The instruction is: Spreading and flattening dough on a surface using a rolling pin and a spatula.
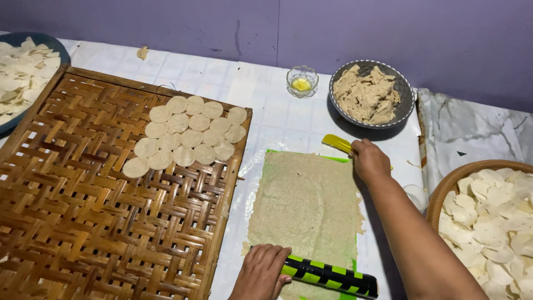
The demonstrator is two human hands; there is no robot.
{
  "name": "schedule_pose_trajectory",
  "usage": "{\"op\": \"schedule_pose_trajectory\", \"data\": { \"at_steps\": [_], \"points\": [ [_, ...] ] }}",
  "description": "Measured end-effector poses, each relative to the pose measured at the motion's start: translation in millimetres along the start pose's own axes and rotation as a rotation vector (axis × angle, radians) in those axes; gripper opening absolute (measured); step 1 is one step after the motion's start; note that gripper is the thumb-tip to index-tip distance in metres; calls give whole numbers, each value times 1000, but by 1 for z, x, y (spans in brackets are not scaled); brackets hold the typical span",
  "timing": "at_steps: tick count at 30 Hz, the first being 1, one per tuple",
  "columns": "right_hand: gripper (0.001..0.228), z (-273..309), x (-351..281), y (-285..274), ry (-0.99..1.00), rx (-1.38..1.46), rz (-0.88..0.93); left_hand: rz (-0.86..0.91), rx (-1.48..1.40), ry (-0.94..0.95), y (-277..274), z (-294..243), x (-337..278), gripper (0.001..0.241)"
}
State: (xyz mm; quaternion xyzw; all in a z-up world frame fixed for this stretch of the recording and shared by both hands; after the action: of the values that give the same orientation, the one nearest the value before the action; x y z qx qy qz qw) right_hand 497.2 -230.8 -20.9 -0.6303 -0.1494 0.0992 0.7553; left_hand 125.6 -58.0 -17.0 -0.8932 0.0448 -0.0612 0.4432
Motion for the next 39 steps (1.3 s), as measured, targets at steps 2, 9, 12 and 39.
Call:
{"op": "schedule_pose_trajectory", "data": {
  "at_steps": [2, 9, 12, 39],
  "points": [
    [13, 3, -3, -15, 60, 16, 54, 11, 7, -5, -1, 1, 1, 53],
    [18, -18, -17, 4, 80, -10, -45, 20, 5, -1, 0, 1, 2, 52],
    [19, -24, -17, 0, 237, 145, -12, 15, 15, 7, 3, 4, 2, 51],
    [35, -1, -44, -49, 294, 157, 58, 13, 38, 26, -22, -10, 8, 55]
  ]
}}
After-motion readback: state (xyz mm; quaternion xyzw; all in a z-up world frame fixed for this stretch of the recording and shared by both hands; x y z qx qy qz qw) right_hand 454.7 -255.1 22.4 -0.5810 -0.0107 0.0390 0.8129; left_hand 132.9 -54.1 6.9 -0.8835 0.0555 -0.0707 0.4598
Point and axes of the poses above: each hand's wrist, its own x-axis towards the middle knuckle, its own y-axis out of the palm, z = x × y, the point moved 3 cm from there along x, towards the middle knuckle, and after that the axes turned 3 degrees about y, right-handed, at the moved point
